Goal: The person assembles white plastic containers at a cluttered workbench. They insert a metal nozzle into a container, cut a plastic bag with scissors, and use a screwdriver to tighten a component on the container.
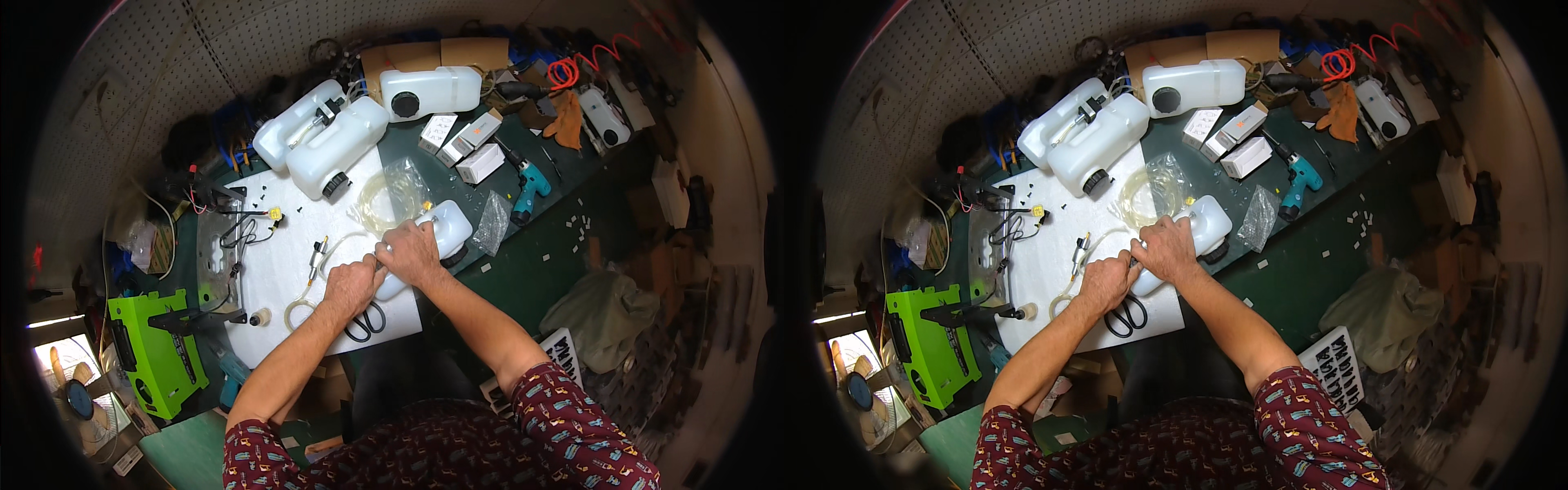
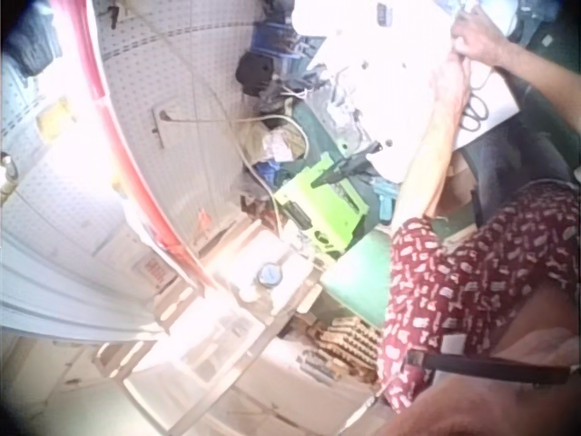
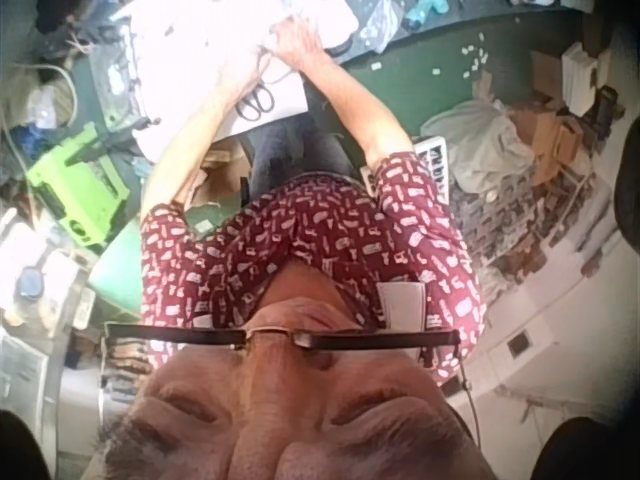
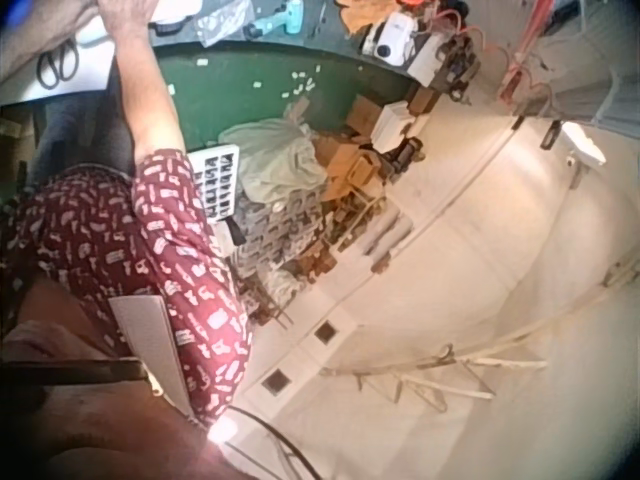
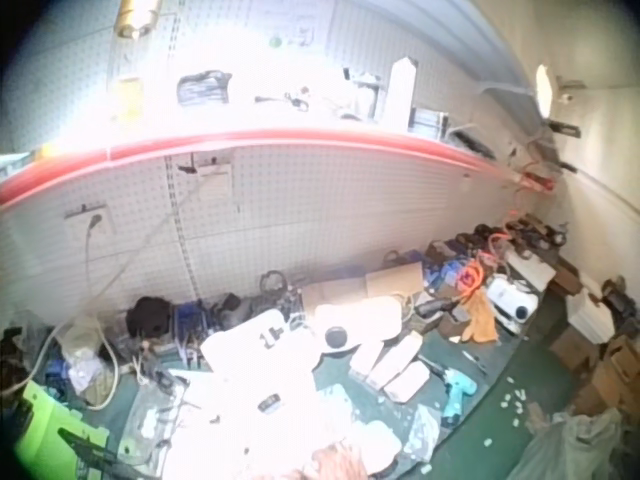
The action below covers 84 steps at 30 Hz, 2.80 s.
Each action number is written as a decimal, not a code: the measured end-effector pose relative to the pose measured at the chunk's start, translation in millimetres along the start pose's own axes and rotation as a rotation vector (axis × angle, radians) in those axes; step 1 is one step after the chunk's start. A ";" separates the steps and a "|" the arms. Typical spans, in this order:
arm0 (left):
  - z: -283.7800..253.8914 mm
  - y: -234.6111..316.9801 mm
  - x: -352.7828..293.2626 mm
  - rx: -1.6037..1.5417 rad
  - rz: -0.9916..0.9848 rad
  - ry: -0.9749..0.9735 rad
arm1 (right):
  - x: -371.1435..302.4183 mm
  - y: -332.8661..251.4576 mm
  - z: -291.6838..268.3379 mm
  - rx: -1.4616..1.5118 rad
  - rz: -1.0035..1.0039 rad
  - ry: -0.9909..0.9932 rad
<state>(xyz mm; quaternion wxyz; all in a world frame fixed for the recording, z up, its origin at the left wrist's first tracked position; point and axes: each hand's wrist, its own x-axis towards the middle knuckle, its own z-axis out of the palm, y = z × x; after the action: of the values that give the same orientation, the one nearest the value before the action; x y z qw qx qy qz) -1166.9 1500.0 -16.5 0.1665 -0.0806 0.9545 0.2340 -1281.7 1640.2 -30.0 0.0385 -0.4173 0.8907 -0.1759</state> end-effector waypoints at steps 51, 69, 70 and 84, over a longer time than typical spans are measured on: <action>-19.6 -61.2 -94.1 -0.066 -0.181 -0.158 | 0.7 10.0 9.3 0.164 -0.115 0.050; -104.5 -51.6 -132.2 -0.174 0.141 0.323 | 18.2 -106.1 -79.3 0.553 -0.304 -0.607; -105.2 -47.3 -130.7 -0.176 0.189 0.441 | 17.4 -104.4 -81.9 0.626 -0.222 -0.645; 133.4 18.6 -86.7 -0.426 -0.744 0.231 | -13.1 -5.7 -119.0 1.289 0.368 -0.614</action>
<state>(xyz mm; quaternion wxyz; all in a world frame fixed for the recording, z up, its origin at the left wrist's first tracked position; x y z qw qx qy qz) -1053.1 1586.1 -89.3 0.1112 -0.4769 0.8032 0.3392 -1294.6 1680.2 82.2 0.5527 -0.1863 0.6153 -0.5304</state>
